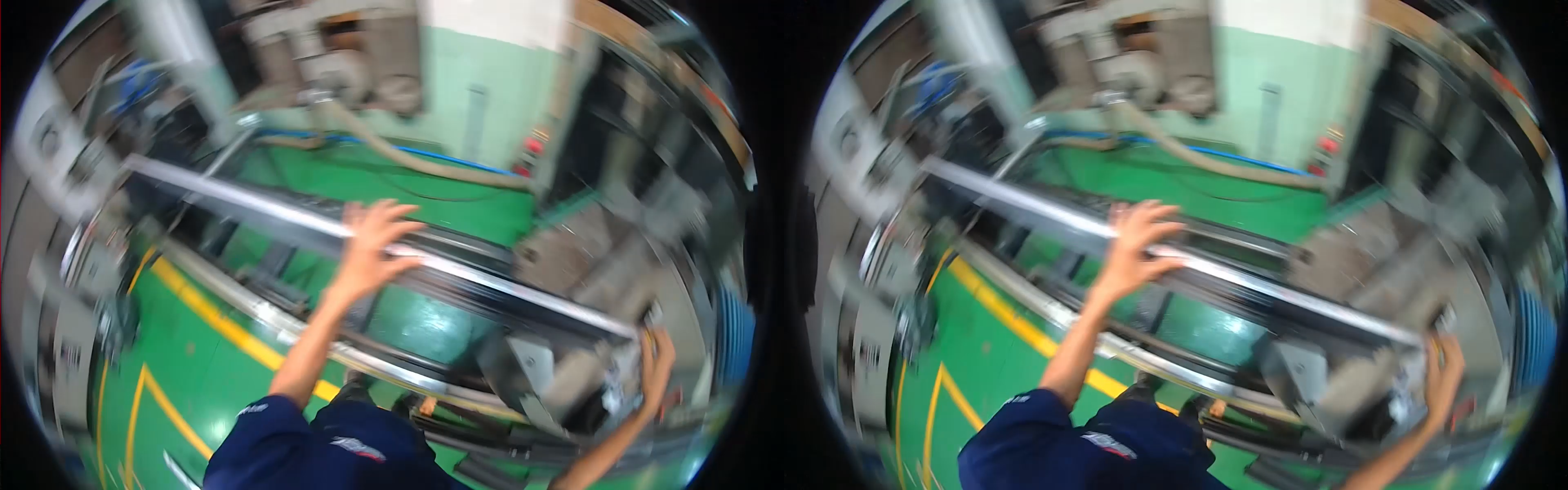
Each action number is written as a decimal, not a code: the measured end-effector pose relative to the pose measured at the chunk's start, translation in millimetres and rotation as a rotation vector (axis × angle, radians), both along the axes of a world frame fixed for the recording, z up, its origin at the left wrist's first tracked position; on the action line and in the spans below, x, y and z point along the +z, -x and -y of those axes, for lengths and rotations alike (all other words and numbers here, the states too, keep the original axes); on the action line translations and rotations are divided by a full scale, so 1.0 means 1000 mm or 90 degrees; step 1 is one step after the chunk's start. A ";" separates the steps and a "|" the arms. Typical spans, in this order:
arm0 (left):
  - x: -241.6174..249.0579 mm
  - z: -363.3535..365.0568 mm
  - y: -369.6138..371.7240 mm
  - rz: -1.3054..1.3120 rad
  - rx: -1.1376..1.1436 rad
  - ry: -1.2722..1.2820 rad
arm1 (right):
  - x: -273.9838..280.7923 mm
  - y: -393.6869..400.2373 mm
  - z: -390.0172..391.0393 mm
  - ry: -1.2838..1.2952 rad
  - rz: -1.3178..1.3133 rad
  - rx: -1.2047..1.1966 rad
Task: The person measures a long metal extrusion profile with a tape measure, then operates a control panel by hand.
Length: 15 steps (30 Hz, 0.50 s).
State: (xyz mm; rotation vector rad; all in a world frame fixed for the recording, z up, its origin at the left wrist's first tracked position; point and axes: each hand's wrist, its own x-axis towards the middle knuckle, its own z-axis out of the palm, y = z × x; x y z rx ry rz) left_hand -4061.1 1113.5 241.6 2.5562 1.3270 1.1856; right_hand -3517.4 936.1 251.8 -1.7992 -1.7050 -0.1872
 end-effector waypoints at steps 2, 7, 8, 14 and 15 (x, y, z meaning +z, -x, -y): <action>-0.012 0.003 0.007 -0.043 0.051 -0.039 | -0.015 -0.018 -0.007 0.008 -0.041 0.009; -0.036 0.026 0.034 0.171 0.222 0.005 | 0.021 0.022 0.001 0.062 -0.045 0.003; -0.040 0.023 0.050 0.231 0.255 0.013 | 0.030 0.028 -0.002 0.083 -0.083 0.013; -0.023 0.023 0.137 0.955 0.122 0.194 | 0.102 0.045 0.011 0.254 -0.110 0.032; -0.011 0.029 0.152 1.034 0.071 0.239 | 0.120 0.065 0.012 0.277 -0.097 0.062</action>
